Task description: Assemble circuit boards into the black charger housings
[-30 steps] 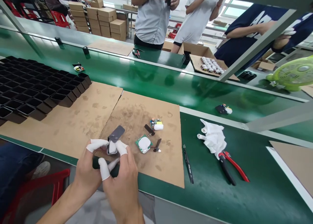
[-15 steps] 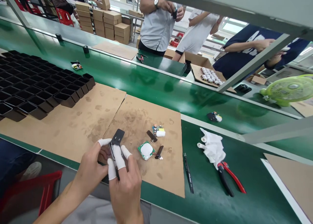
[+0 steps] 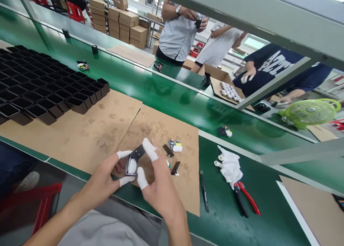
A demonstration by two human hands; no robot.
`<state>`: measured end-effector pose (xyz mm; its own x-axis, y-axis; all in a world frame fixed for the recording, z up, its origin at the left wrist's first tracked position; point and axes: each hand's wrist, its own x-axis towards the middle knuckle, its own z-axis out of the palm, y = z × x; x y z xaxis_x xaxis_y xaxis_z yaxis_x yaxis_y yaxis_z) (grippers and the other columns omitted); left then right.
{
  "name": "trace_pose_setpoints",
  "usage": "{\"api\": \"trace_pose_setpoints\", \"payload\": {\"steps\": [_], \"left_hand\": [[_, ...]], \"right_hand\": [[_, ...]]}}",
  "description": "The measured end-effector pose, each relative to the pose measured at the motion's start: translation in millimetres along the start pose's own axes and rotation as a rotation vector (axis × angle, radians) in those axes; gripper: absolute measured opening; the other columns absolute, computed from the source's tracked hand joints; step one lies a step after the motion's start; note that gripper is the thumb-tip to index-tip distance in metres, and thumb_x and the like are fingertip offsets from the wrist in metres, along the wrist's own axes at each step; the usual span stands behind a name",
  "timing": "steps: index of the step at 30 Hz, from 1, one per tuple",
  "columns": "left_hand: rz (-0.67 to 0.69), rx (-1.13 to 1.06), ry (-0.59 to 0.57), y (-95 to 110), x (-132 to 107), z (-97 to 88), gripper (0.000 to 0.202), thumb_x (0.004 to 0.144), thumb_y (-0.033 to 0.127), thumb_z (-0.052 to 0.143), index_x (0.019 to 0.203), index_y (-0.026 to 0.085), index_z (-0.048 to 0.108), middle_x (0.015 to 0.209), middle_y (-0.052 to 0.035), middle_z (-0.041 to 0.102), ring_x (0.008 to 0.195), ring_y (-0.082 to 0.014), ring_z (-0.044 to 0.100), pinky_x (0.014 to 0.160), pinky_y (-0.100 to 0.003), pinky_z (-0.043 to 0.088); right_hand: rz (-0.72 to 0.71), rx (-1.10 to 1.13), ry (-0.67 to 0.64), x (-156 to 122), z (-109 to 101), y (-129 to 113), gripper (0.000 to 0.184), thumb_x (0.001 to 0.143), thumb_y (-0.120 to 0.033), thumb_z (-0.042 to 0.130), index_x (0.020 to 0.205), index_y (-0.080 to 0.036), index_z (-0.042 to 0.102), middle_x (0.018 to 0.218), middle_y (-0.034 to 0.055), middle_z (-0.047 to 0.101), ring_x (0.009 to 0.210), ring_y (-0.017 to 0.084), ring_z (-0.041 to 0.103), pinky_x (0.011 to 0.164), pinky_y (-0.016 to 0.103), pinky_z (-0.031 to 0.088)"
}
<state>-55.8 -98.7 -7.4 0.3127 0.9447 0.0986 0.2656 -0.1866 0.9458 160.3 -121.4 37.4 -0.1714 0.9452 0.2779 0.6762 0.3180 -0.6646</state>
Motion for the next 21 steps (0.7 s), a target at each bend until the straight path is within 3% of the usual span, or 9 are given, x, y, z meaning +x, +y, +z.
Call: {"api": "trace_pose_setpoints", "payload": {"steps": [3, 7, 13, 18, 21], "left_hand": [[-0.030, -0.039, -0.044, -1.4, 1.0, -2.7, 0.046, 0.096, 0.021, 0.079, 0.141, 0.026, 0.072, 0.104, -0.0030, 0.076, 0.090, -0.0235, 0.070, 0.080, -0.033, 0.058], [-0.017, -0.012, 0.024, -2.5, 0.8, 2.8, 0.042, 0.090, 0.014, 0.078, 0.129, 0.025, 0.074, 0.099, -0.0016, 0.074, 0.087, -0.0224, 0.069, 0.077, -0.032, 0.056], [0.039, 0.074, 0.130, -0.2, -1.1, 12.5, 0.046, 0.079, 0.003, 0.075, 0.119, 0.025, 0.071, 0.097, 0.0002, 0.071, 0.082, -0.0207, 0.068, 0.072, -0.030, 0.056], [0.080, 0.155, 0.168, -1.9, -2.1, 16.7, 0.040, 0.079, 0.005, 0.074, 0.114, 0.025, 0.068, 0.095, 0.0006, 0.069, 0.081, -0.0215, 0.069, 0.070, -0.031, 0.056], [0.104, 0.197, 0.194, -5.3, -3.4, 20.8, 0.037, 0.080, 0.005, 0.070, 0.110, 0.026, 0.064, 0.097, -0.0005, 0.069, 0.083, -0.0234, 0.071, 0.071, -0.032, 0.056]], "right_hand": [[0.122, 0.159, -0.155, 16.7, -16.2, 5.4, 0.050, 0.111, -0.031, 0.069, 0.162, -0.032, 0.067, 0.153, 0.0128, 0.078, 0.146, 0.030, 0.074, 0.122, 0.052, 0.062], [0.150, 0.271, -0.030, 12.1, -8.2, 2.1, 0.024, 0.109, -0.034, 0.077, 0.131, -0.028, 0.084, 0.127, 0.0100, 0.088, 0.114, 0.026, 0.085, 0.103, 0.040, 0.070], [-0.014, 0.123, 0.153, -12.4, 15.0, -16.5, 0.038, 0.107, -0.019, 0.078, 0.143, -0.030, 0.080, 0.133, 0.0114, 0.083, 0.122, 0.027, 0.083, 0.102, 0.039, 0.072], [-0.021, 0.026, 0.256, -13.3, 26.5, -23.1, 0.032, 0.110, -0.015, 0.071, 0.137, -0.029, 0.082, 0.115, 0.0084, 0.085, 0.101, 0.026, 0.086, 0.086, 0.036, 0.076], [-0.066, -0.066, 0.313, -16.0, 34.6, -26.8, 0.032, 0.110, -0.013, 0.072, 0.138, -0.026, 0.080, 0.114, 0.0088, 0.085, 0.100, 0.025, 0.087, 0.086, 0.035, 0.075]]}}
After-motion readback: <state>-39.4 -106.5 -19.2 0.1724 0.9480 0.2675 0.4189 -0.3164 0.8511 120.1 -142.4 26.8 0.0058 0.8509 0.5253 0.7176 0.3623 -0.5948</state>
